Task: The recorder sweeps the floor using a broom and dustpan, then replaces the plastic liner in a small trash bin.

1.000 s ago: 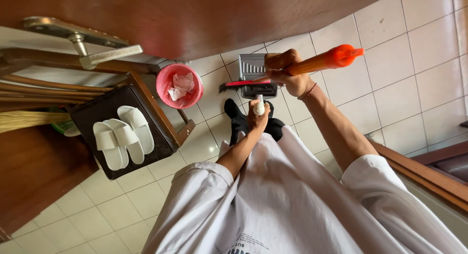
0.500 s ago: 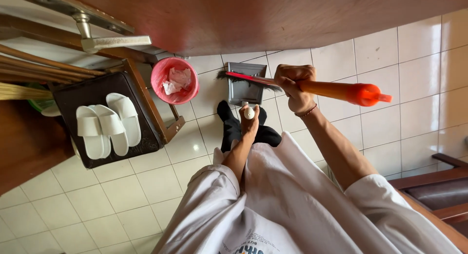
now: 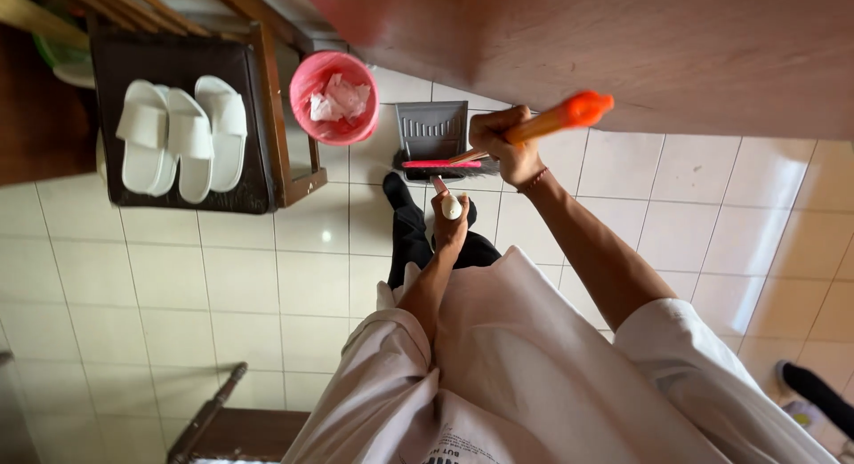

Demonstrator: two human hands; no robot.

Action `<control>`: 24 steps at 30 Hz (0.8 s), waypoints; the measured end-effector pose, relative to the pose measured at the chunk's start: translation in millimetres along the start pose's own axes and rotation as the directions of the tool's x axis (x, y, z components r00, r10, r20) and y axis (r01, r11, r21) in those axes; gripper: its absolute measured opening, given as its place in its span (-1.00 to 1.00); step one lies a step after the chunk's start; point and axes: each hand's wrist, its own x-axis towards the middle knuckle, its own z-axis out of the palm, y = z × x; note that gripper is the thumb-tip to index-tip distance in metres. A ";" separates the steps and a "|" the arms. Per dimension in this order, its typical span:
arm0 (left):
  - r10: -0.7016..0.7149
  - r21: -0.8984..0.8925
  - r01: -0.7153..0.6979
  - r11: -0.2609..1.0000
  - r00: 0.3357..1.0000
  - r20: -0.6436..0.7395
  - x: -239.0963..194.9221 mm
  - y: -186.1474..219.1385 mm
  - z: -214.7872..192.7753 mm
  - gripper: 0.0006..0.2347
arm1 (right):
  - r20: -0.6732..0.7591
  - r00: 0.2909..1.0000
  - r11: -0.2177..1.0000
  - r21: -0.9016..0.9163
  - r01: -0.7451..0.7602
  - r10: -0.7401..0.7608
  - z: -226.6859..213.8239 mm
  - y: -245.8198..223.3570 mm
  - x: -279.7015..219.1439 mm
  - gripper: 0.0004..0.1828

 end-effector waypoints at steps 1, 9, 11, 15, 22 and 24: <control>0.003 -0.009 -0.003 1.000 1.000 0.002 -1.5 -1.6 1.5 -0.47 | 0.046 0.998 0.999 -0.032 -0.035 0.037 0.6 8.1 6.4 -0.85; 0.207 -0.058 -0.213 0.975 0.974 -0.098 -5.6 -0.6 -28.7 -0.24 | -0.028 0.984 0.984 0.006 -0.177 0.177 -10.4 96.7 89.9 -0.85; 0.201 0.002 -0.202 0.979 0.974 -0.101 -14.8 12.9 -43.0 -0.21 | -0.131 0.976 0.975 -0.113 -0.189 0.173 -11.1 103.6 109.9 -0.80; 0.368 0.135 -0.351 0.927 0.920 -0.136 -19.6 19.5 -45.4 -0.29 | -0.170 0.967 0.915 -0.325 -0.237 0.190 4.2 62.4 125.1 -0.66; 0.280 0.139 -0.259 0.956 0.946 -0.166 -14.5 12.2 -28.8 -0.21 | -0.028 0.978 0.859 -0.473 -0.195 0.207 40.2 39.4 160.5 -0.42; 0.344 0.297 -0.290 0.910 0.927 -0.148 -4.4 -6.4 -19.3 -0.28 | -0.004 0.971 0.827 -0.523 -0.205 0.238 49.9 39.4 175.7 -0.36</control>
